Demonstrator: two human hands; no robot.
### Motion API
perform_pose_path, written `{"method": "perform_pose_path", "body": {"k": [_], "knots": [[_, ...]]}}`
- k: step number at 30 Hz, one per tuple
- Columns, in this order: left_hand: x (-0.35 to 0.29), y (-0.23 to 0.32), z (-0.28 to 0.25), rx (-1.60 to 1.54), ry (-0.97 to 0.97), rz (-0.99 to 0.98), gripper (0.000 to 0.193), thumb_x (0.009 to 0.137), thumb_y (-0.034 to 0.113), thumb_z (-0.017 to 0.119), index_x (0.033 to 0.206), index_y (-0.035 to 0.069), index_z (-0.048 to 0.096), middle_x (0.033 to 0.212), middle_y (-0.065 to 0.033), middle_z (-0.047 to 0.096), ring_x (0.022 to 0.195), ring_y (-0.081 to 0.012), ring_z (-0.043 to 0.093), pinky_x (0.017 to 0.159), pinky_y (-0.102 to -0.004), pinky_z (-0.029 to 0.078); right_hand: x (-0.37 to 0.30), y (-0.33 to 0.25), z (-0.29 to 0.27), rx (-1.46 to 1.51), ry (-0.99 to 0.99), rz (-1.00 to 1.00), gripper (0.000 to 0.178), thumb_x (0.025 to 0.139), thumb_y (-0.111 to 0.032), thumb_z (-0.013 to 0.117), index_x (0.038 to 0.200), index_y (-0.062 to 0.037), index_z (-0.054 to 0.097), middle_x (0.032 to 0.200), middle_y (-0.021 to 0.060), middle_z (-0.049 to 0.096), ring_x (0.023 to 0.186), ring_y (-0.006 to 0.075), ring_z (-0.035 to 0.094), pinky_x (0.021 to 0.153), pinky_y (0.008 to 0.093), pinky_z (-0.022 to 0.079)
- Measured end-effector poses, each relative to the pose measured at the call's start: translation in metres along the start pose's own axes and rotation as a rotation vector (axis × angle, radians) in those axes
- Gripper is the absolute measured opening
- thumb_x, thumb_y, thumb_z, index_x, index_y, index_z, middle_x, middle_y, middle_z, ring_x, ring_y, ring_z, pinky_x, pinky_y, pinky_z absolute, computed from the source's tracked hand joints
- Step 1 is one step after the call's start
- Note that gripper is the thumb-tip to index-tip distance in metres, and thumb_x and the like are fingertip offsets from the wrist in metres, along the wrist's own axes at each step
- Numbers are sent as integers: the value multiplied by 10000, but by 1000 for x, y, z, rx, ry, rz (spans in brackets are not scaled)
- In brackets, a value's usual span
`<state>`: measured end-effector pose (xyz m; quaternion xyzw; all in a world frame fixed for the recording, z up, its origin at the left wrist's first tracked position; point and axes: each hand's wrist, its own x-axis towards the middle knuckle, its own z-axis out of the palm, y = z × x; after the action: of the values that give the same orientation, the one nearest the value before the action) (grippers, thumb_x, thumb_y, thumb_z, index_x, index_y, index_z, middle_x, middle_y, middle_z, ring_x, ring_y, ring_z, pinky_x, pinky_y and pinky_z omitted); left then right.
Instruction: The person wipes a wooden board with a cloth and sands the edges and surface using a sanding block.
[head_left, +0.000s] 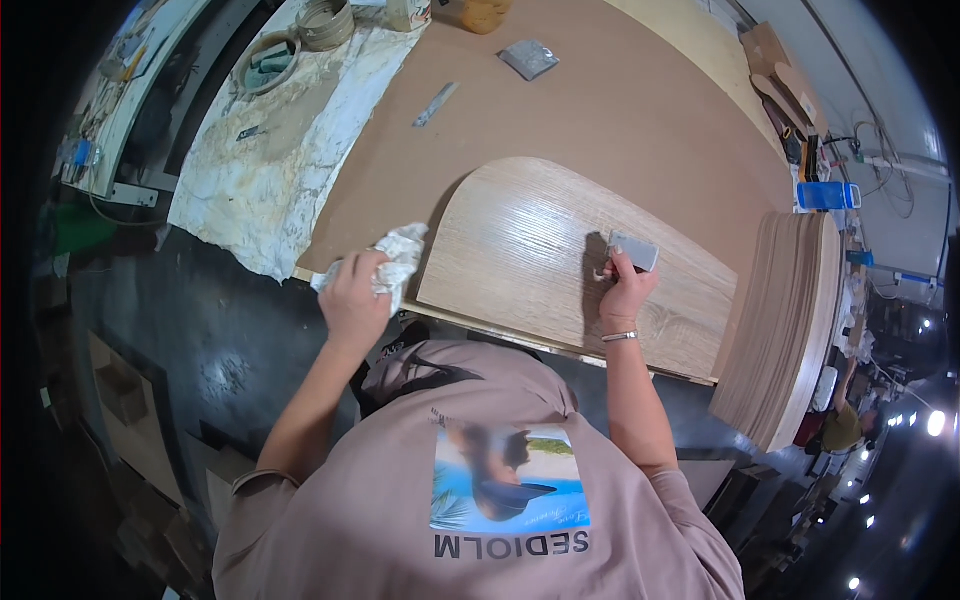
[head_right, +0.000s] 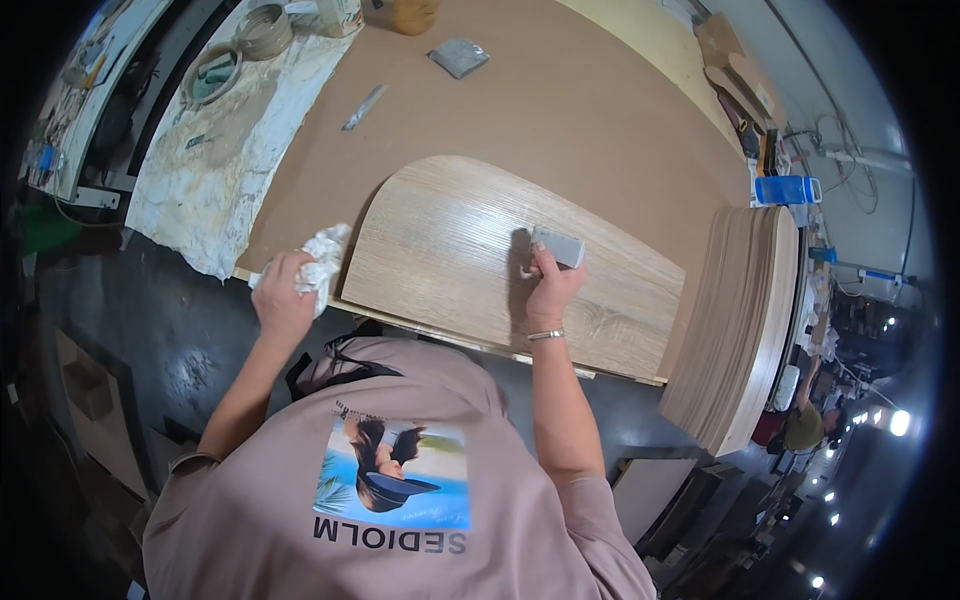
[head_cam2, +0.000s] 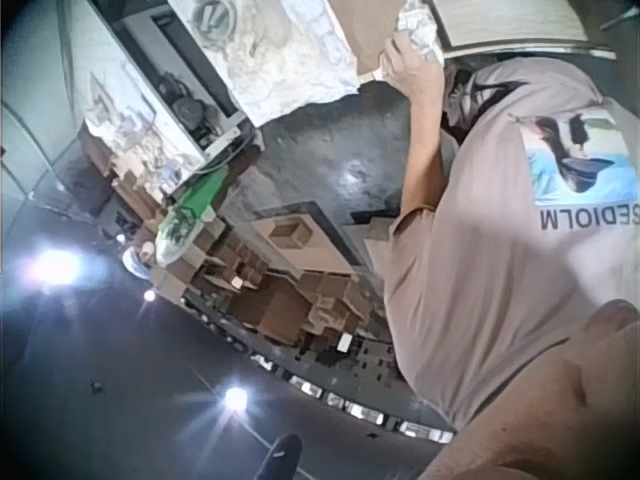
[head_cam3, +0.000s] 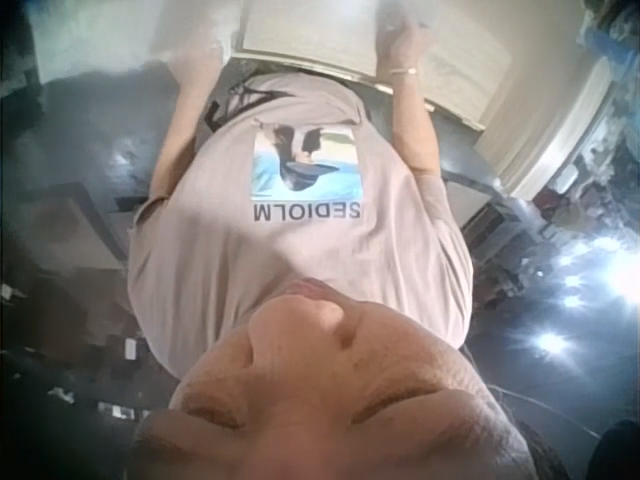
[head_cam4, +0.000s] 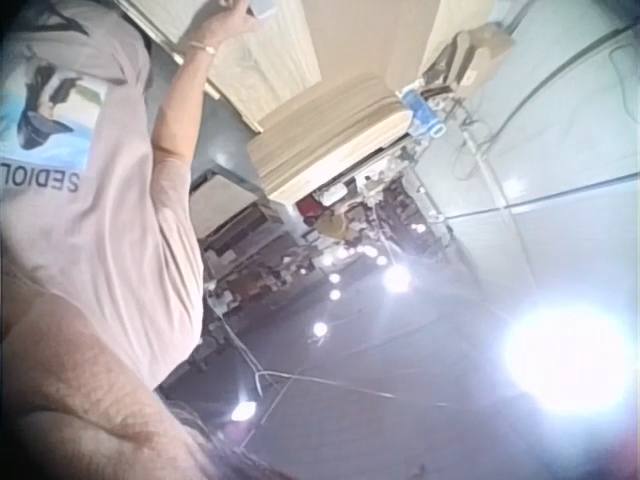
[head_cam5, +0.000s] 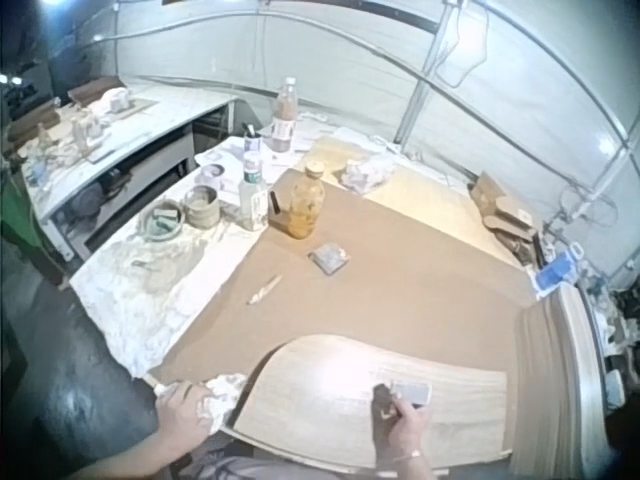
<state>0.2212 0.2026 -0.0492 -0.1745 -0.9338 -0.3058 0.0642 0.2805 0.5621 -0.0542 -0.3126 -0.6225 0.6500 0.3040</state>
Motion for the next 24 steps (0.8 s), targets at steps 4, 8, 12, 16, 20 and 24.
{"method": "perform_pose_path", "body": {"k": [4,8,12,16,20,24], "knots": [[14,-3,-11,-105,105,-70,299,707,58,702,988,124,626,926,-108,643,842,-367,638,712,-448,504,2,-12,6,-83,-61,3,186,816,-100,741,931,-19,619,792,36,633,659,97,566,555,243,451],[35,23,-9,-236,148,41,323,681,31,703,986,103,624,940,-103,647,829,-354,641,708,-441,504,5,-31,49,-188,-210,-19,193,859,-113,730,998,-14,640,894,29,662,782,94,588,640,266,488],[36,50,11,-313,46,134,346,645,61,707,978,123,638,941,-76,628,836,-330,641,712,-435,502,20,-40,116,-500,-359,-136,270,812,-186,764,946,21,653,824,114,685,712,205,643,646,345,510],[31,49,33,-194,52,223,341,650,103,711,981,150,640,929,-74,557,846,-324,608,704,-448,488,22,-21,166,-718,-326,-265,323,738,-209,777,935,19,658,867,212,685,785,387,671,707,461,531],[33,44,39,-199,69,258,344,646,114,731,973,146,628,923,-80,534,837,-324,594,698,-451,483,15,-16,185,-856,-302,-275,313,741,-226,772,905,8,645,893,202,666,798,388,658,710,471,530],[34,41,39,-224,48,257,342,652,115,743,972,141,624,911,-86,529,827,-327,595,690,-451,485,17,-18,178,-928,-245,-262,312,741,-233,765,905,7,648,891,192,664,801,393,657,718,476,532]]}}
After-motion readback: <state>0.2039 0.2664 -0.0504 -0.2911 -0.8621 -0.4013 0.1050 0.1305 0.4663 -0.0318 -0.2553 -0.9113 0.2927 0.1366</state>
